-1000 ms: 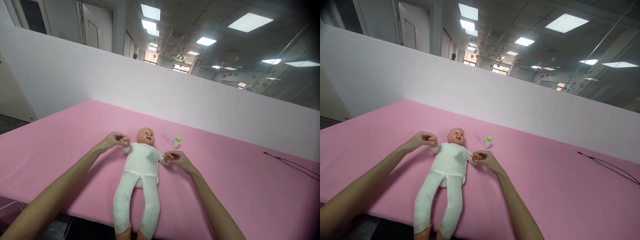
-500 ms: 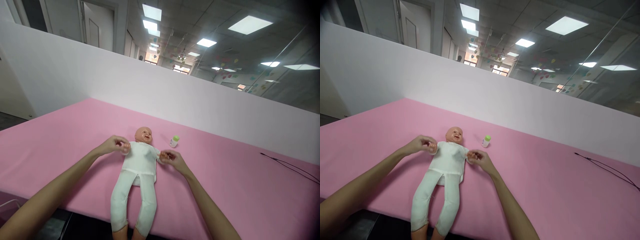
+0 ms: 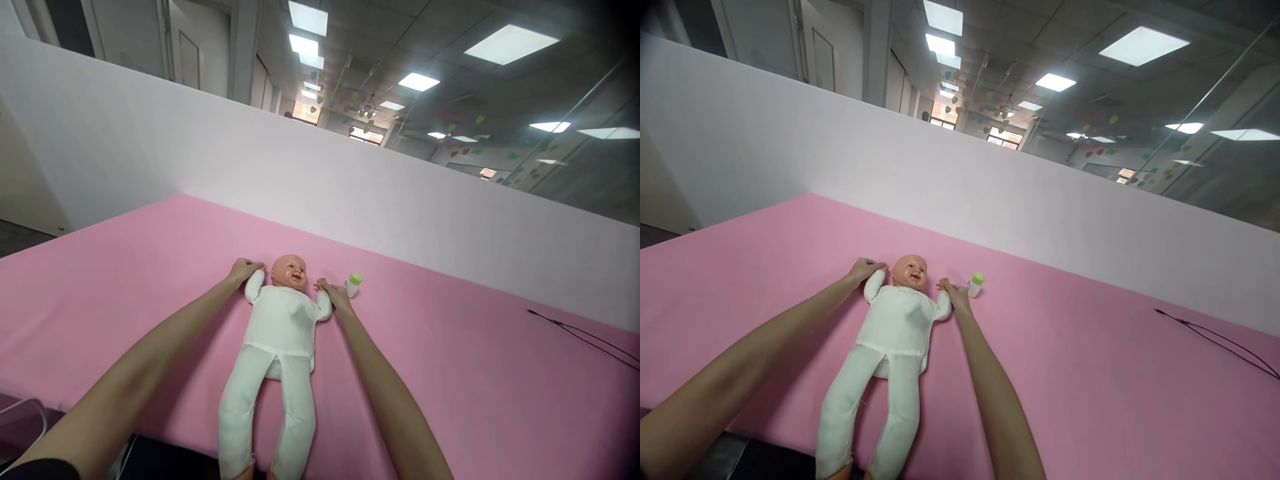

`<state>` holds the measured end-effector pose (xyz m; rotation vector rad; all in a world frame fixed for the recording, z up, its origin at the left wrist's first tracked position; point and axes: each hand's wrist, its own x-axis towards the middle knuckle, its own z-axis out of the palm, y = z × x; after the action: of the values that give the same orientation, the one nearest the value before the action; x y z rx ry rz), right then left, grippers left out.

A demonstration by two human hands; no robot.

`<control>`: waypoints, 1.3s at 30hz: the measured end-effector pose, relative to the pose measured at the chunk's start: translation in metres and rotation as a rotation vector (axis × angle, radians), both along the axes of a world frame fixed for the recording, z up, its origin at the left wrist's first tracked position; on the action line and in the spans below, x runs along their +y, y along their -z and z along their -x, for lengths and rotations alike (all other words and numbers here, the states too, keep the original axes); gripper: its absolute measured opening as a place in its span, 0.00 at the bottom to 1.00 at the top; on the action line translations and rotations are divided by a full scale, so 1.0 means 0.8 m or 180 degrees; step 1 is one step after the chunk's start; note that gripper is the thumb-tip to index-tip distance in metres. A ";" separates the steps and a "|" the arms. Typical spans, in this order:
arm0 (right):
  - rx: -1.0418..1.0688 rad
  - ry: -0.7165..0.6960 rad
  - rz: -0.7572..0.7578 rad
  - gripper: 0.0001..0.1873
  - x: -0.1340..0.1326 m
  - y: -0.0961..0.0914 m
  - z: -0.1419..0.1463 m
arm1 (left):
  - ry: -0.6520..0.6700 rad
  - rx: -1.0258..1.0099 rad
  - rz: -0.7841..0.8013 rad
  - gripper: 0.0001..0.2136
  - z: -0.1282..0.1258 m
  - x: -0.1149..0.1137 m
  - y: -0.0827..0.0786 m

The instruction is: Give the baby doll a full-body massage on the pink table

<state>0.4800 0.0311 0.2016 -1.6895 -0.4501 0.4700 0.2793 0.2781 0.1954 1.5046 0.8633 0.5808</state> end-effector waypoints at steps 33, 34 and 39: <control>-0.0356 0.0472 0.0165 0.27 -0.147 -0.009 0.023 | -0.0826 0.0227 -0.1333 0.26 0.179 -0.029 -0.007; -0.0346 0.0524 0.0308 0.27 -0.151 -0.001 0.019 | -0.0864 0.0583 -0.1446 0.26 0.181 -0.025 -0.002; -0.0423 0.0716 0.0825 0.26 -0.166 0.022 0.009 | -0.0845 0.1805 -0.2232 0.19 0.188 -0.019 0.022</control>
<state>0.4726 -0.1018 0.1841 -2.0036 -0.2984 0.2597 0.1290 0.2626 0.1779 2.2717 1.4012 0.7045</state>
